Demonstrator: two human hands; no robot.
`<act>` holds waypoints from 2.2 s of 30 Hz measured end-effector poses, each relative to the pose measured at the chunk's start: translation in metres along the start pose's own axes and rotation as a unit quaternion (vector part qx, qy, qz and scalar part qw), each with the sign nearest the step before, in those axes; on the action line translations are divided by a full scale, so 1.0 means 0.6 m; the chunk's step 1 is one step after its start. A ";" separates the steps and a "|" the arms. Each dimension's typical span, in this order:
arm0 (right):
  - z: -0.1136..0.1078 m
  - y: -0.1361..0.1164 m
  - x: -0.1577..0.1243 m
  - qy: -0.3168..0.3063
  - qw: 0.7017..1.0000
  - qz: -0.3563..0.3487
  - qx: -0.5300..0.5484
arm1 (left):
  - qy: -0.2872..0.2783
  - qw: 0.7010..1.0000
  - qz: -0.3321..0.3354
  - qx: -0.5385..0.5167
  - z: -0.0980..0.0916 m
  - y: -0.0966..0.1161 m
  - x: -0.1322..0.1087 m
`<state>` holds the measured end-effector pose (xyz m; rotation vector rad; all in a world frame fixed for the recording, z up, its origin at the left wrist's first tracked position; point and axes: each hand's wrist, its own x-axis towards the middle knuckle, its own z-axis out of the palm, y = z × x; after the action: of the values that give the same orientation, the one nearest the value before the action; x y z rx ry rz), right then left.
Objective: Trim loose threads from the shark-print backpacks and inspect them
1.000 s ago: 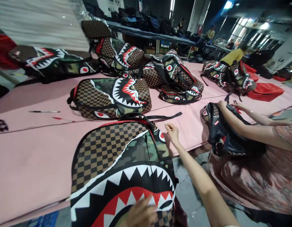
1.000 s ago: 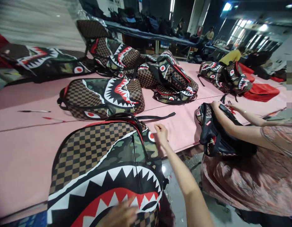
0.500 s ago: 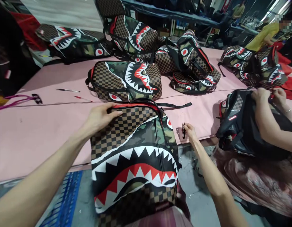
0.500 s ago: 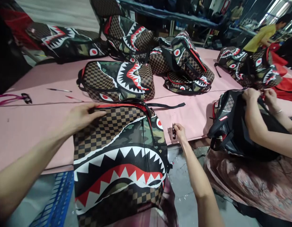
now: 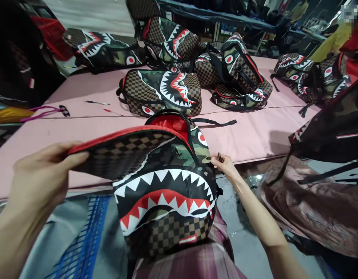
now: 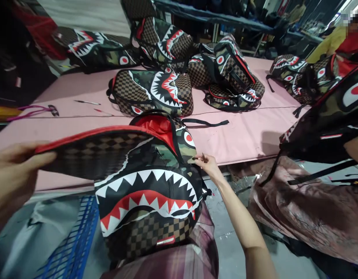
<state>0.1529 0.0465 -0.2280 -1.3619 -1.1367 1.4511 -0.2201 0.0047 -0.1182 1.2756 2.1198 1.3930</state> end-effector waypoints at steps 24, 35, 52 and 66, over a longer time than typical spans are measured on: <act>0.035 0.032 0.100 -0.008 0.900 -0.157 -0.407 | -0.221 0.847 0.371 0.309 0.343 -0.012 -0.077; 0.039 0.033 0.118 -0.005 0.764 -0.361 -0.535 | -0.272 0.834 0.349 0.330 0.378 -0.021 -0.058; 0.053 0.016 0.119 -0.016 0.705 -0.412 -0.577 | -0.255 0.876 0.279 0.300 0.387 -0.019 -0.065; 0.070 -0.015 0.121 -0.048 0.643 -0.418 -0.640 | -0.260 0.881 0.274 0.286 0.388 -0.019 -0.063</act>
<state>0.1053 0.1157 -0.2371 -1.1440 -2.6211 -0.1859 -0.0526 0.1084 -0.2486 2.3011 1.8953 0.4265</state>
